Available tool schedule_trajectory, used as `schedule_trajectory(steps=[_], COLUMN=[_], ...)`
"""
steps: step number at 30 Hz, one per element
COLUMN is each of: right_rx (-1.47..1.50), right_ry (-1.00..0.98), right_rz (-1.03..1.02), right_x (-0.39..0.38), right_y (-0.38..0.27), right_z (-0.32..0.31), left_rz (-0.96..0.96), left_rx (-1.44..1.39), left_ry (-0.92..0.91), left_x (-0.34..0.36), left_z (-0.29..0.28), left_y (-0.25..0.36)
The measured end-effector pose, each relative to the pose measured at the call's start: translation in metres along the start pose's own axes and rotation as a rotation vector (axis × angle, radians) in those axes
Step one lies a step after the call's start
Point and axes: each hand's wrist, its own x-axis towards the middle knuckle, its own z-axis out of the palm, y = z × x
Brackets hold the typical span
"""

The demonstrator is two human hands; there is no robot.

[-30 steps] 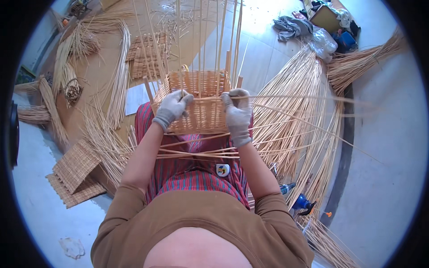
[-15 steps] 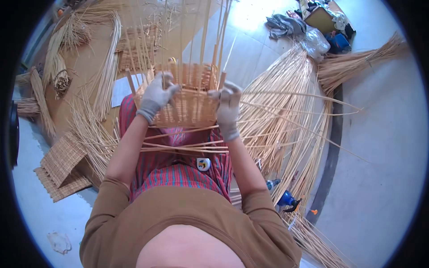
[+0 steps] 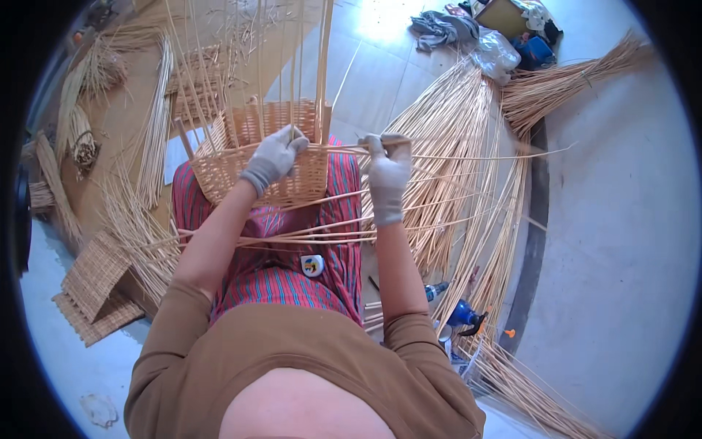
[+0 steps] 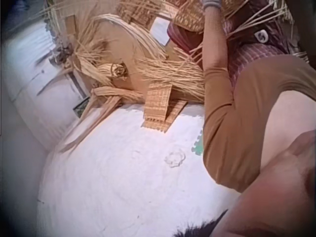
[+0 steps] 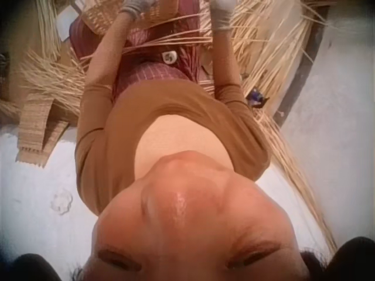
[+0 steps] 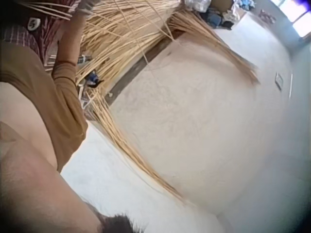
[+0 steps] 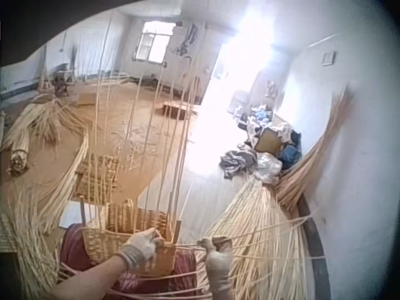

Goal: Weaving a rectangular wicker basket using long reeds.

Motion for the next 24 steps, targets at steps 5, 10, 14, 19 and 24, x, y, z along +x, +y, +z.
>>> schedule_trajectory(steps=[5, 10, 14, 19, 24], right_rx=[-0.357, 0.061, 0.079, 0.088, 0.235], right_ry=[-0.314, -0.196, 0.192, 0.093, -0.018], right_rz=[-0.601, -0.181, -0.201, -0.275, -0.219], right_x=[0.071, 0.073, 0.052, 0.046, 0.035], right_y=[-0.04, -0.062, 0.034, 0.021, 0.006], right_z=[0.095, 0.065, -0.012, -0.001, -0.002], left_rz=[0.228, 0.091, 0.567, 0.715, 0.651], left_rx=[0.302, 0.297, 0.381, 0.598, 0.61], left_ry=[0.461, 0.284, 0.641, 0.372, 0.315], left_x=[0.007, 0.001, -0.021, -0.009, -0.006], left_z=[0.031, 0.007, 0.018, 0.037, 0.036], left_y=[-0.019, -0.018, 0.014, -0.009, -0.011])
